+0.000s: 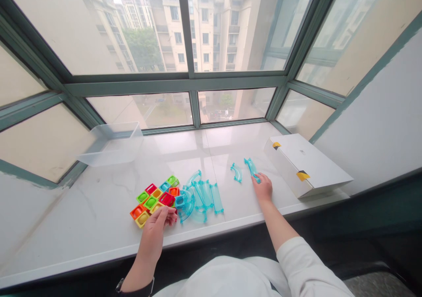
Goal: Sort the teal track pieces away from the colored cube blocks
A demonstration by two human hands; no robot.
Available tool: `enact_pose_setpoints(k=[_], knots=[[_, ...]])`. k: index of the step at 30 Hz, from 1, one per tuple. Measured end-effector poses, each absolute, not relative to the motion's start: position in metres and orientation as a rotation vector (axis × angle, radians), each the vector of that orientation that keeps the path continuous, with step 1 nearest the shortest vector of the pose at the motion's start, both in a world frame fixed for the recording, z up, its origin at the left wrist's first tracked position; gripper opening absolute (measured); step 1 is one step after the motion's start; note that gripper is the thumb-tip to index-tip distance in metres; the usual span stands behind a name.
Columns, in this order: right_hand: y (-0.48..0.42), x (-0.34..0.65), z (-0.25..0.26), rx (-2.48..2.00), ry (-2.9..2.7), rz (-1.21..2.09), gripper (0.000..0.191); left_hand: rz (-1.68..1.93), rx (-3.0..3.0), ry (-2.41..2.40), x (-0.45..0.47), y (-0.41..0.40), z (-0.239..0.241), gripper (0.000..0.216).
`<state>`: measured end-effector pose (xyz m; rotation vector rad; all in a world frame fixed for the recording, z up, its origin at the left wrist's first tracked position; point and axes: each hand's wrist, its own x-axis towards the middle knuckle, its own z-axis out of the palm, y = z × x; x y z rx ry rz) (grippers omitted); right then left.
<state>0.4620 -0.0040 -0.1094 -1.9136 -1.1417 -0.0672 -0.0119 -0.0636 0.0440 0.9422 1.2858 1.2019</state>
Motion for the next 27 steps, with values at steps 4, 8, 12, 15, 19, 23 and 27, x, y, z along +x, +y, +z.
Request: enact_pose_setpoints(k=[4,8,12,15,19,23,27], knots=[[-0.0048,0.4621,-0.1091,-1.909,-1.142,-0.069,0.041,1.200,0.941,1.280,-0.0098,-0.0637,0.0435,0.048],[-0.0068,0.4609,-0.1086,-1.902,-1.153,-0.059,0.040,1.188,0.948,1.283,-0.0081,-0.0663,0.0423,0.047],[-0.0101,0.4584,-0.1075,-1.908,-1.138,-0.048,0.042,1.198,0.951,1.286,-0.0067,-0.0688,0.0399,0.044],[-0.0116,0.4569,-0.1064,-1.913,-1.136,-0.051,0.043,1.181,0.961,1.288,-0.0068,-0.0686,0.0384,0.045],[-0.0110,0.4565,-0.1055,-1.928,-1.147,-0.055,0.043,1.180,0.960,1.309,-0.0069,-0.0685,0.0391,0.047],[-0.0087,0.4566,-0.1050,-1.959,-1.151,-0.066,0.045,1.173,0.963,1.320,-0.0053,-0.0695,0.0416,0.047],[-0.0078,0.4568,-0.1048,-1.978,-1.165,-0.079,0.047,1.172,0.966,1.324,-0.0039,-0.0699,0.0424,0.049]])
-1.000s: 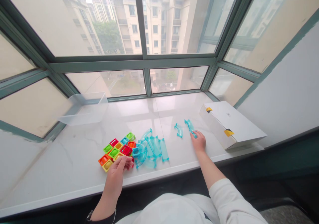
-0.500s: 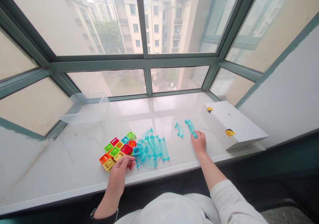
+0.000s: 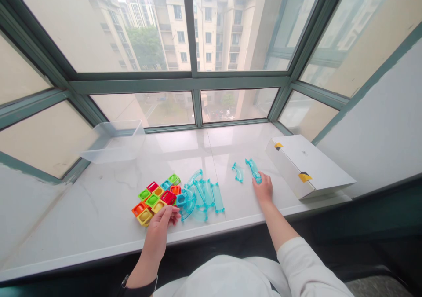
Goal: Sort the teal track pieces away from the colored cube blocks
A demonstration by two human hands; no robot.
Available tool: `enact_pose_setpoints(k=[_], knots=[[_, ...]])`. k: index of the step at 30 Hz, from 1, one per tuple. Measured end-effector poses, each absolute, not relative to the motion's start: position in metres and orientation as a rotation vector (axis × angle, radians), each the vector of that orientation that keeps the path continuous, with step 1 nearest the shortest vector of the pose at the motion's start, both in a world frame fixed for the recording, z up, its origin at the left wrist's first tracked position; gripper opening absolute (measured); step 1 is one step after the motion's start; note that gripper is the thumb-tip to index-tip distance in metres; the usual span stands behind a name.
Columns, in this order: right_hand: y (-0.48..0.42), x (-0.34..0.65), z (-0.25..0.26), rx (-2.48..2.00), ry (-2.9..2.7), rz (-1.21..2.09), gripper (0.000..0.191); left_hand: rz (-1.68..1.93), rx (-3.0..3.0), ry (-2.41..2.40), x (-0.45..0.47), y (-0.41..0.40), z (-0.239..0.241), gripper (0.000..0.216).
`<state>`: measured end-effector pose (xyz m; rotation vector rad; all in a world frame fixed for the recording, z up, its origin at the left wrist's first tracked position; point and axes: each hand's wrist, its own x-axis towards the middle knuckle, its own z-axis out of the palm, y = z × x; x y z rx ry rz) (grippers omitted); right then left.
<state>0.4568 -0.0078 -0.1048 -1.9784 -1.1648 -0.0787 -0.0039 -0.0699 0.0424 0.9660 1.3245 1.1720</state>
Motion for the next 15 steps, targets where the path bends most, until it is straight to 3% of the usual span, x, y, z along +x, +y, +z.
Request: enact_pose_setpoints(k=[15], knots=[[-0.0093,0.4556,-0.1019,-1.988,-1.147,-0.107,0.058,1.180,0.960,1.296,-0.0081,-0.0718,0.0333,0.048]])
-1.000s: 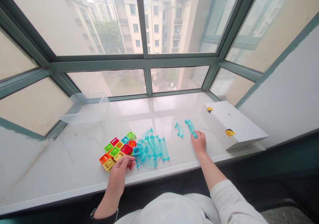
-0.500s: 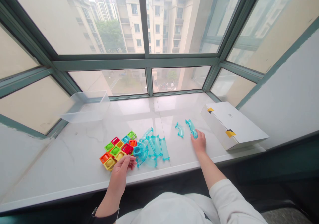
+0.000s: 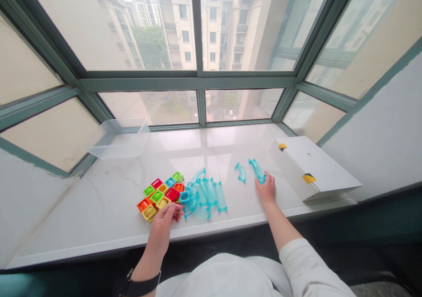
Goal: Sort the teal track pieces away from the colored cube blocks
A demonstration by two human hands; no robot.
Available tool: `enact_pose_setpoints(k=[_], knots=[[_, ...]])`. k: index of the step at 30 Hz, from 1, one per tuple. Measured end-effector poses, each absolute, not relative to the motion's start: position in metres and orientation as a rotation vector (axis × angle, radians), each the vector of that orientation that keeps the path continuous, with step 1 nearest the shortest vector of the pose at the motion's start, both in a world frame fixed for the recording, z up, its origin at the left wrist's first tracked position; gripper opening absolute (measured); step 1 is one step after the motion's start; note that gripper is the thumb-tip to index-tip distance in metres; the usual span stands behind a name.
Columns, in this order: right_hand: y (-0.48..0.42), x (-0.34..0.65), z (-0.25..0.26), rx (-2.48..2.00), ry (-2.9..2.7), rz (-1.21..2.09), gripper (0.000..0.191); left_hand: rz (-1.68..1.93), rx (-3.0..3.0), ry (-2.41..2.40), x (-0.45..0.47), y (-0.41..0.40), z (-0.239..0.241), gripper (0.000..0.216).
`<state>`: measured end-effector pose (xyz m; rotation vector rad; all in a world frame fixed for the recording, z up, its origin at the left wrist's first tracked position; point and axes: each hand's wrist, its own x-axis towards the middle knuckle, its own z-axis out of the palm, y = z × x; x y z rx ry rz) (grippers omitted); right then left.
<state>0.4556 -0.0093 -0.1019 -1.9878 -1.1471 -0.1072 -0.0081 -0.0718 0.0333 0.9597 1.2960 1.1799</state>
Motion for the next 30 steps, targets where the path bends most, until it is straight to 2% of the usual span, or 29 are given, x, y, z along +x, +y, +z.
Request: enact_pose_setpoints(k=[5,9,13,15,19,24,27,30], knots=[[-0.025,0.449,-0.102,-1.884,-1.108,-0.186,0.057,1.279,0.949,1.305,-0.001,-0.070,0.034,0.047],[-0.044,0.438,-0.103,-1.854,-1.011,-0.084,0.057,1.220,1.087,1.330,0.005,-0.065,0.030,0.048],[-0.060,0.420,-0.099,-1.806,-0.999,0.025,0.053,1.122,1.478,1.437,0.015,-0.058,0.025,0.034],[-0.066,0.408,-0.095,-1.770,-1.063,0.088,0.045,1.049,1.722,1.524,0.020,-0.055,0.022,0.032],[-0.073,0.370,-0.088,-1.686,-1.262,0.234,0.031,0.755,2.076,1.712,0.032,-0.048,0.020,0.043],[-0.071,0.317,-0.080,-1.543,-1.571,0.335,0.028,0.390,2.179,1.940,0.047,-0.039,0.022,0.048],[-0.067,0.298,-0.077,-1.520,-1.708,0.367,0.033,0.358,2.161,1.962,0.050,-0.033,0.020,0.044],[-0.065,0.294,-0.076,-1.526,-1.780,0.388,0.035,0.477,2.118,1.889,0.048,-0.029,0.017,0.035]])
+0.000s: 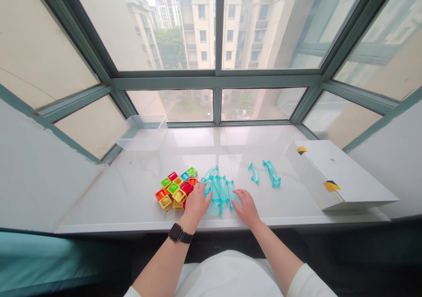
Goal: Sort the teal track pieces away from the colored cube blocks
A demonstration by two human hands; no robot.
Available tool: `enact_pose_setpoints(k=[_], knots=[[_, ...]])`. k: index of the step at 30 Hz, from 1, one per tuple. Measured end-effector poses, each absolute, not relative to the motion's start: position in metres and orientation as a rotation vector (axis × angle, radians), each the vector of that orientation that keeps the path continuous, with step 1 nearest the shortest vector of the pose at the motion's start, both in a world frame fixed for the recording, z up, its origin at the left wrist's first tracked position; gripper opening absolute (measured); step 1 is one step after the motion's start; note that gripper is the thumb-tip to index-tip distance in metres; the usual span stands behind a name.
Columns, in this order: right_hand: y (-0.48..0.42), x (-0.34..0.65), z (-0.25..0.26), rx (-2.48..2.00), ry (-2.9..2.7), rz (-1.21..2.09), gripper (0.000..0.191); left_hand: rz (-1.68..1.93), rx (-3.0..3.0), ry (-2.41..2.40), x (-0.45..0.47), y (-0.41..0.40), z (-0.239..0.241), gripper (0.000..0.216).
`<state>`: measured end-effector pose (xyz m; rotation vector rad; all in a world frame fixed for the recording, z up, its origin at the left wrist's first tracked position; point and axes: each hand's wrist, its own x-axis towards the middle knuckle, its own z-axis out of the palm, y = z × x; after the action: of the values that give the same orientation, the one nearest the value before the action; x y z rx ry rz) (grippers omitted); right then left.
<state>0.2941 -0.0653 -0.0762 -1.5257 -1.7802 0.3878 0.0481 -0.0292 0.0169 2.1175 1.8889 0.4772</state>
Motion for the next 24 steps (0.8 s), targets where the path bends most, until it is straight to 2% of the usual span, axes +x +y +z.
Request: enact_pose_setpoints(k=[6,18,24], knots=[[-0.066,0.299,-0.078,-1.523,-1.781,0.400,0.035,0.857,1.926,1.768,0.040,-0.032,0.015,0.037],[-0.064,0.303,-0.083,-1.532,-1.815,0.406,0.035,1.193,1.058,1.545,0.027,-0.040,0.033,0.050],[-0.065,0.302,-0.082,-1.529,-1.813,0.393,0.035,1.301,0.852,1.409,0.026,-0.041,0.038,0.044]])
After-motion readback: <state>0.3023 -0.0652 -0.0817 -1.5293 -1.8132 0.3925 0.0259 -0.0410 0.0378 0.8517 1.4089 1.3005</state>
